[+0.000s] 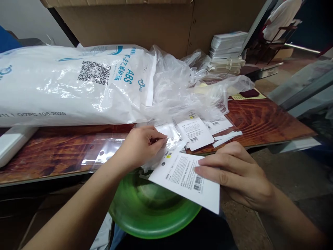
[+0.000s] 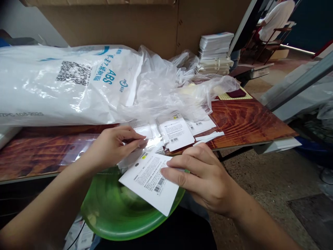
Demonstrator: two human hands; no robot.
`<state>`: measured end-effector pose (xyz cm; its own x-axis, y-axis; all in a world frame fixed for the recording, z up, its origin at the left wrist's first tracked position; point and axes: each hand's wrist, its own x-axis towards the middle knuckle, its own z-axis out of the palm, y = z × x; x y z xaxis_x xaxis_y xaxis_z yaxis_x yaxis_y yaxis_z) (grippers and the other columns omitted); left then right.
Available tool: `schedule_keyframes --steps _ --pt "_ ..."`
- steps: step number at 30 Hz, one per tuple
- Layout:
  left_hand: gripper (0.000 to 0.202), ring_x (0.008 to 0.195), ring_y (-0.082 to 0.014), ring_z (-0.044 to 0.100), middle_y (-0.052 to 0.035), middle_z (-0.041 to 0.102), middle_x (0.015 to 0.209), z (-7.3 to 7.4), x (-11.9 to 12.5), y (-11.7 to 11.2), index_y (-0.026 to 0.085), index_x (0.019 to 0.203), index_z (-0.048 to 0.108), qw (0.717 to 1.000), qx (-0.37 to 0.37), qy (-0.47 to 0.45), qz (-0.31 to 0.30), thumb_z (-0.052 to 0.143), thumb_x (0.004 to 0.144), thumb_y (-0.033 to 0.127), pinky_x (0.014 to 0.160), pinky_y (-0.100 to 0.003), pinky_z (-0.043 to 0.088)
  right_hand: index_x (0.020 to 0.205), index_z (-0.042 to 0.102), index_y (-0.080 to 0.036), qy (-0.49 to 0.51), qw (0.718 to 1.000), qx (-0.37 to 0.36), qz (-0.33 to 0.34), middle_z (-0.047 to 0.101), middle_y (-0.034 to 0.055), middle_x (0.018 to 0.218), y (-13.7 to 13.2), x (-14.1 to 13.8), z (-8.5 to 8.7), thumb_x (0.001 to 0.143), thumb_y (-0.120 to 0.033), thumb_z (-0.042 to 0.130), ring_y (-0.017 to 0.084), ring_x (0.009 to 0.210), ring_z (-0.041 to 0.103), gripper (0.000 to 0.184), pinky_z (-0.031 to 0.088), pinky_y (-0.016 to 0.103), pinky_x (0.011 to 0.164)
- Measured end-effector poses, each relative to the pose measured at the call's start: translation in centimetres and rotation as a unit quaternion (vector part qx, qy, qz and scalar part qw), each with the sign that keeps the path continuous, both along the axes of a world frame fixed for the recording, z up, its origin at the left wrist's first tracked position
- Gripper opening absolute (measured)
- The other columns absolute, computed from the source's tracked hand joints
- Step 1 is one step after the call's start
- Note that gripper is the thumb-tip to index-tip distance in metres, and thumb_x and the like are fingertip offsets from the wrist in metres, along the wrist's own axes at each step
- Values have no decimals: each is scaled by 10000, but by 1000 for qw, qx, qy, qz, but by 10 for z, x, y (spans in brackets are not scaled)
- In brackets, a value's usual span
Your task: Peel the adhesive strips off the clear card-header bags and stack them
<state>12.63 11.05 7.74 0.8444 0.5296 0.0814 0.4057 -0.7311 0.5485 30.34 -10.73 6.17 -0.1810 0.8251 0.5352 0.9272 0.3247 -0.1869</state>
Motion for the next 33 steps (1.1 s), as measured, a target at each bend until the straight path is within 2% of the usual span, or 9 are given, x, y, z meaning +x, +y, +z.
schedule_keyframes --steps 5,10,13,16,19,24,28,30,33 --pt "219 694 -121 580 -12 668 848 5 4 -2 256 924 756 999 36 20 -25 569 817 297 642 -268 447 1190 613 -156 -106 993 31 -35 668 87 1104 5 -10 3 912 -171 510 212 905 548 297 435 383 770" --pt "207 672 -126 573 -19 666 796 11 13 -6 237 869 762 996 63 22 -55 583 765 246 644 -263 435 1153 630 -103 -166 983 53 -61 662 100 990 32 -32 -2 914 -150 468 217 840 508 293 433 375 738" --pt "201 695 -129 584 -11 669 810 16 16 -7 234 858 760 998 43 10 -45 586 756 246 663 -257 448 1169 619 -115 -125 988 55 -72 643 95 919 46 -39 -4 917 -144 453 204 795 498 303 438 356 690" --pt "201 676 -115 578 -1 671 841 18 14 -5 236 870 756 999 29 7 -26 592 756 252 669 -251 456 1133 618 -101 -40 997 54 -24 633 87 874 50 -38 -3 905 -118 470 182 789 530 272 451 322 681" --pt "211 686 -120 578 -8 673 860 17 10 -2 232 892 749 999 29 -1 -25 576 774 256 667 -253 457 1033 635 -105 -14 998 57 3 643 82 855 56 -36 -5 890 -96 476 173 803 567 214 456 302 683" --pt "224 747 -145 587 -27 658 824 13 10 2 206 885 734 996 33 -5 -86 527 799 219 689 -262 450 859 617 -148 -9 995 62 -80 619 41 745 85 -40 -16 884 -100 455 150 716 563 170 413 274 639" --pt "211 775 -151 589 -32 652 831 9 4 6 190 853 711 993 36 -4 -111 507 820 232 710 -261 454 878 571 -160 6 990 18 -137 591 19 721 105 -50 -20 891 -127 465 146 663 534 112 373 267 607" --pt "252 854 -172 598 -45 663 944 9 -9 7 200 981 690 995 42 -19 -90 502 841 291 761 -271 466 907 566 -157 16 991 5 -129 610 33 761 106 -51 -18 900 -147 478 159 710 553 90 388 272 640" --pt "301 903 -203 605 -46 656 1048 9 -39 8 218 1067 651 991 116 -31 55 516 827 340 799 -301 472 944 578 -145 43 992 30 -112 644 60 833 92 -37 -9 899 -227 535 182 794 582 103 423 302 720"
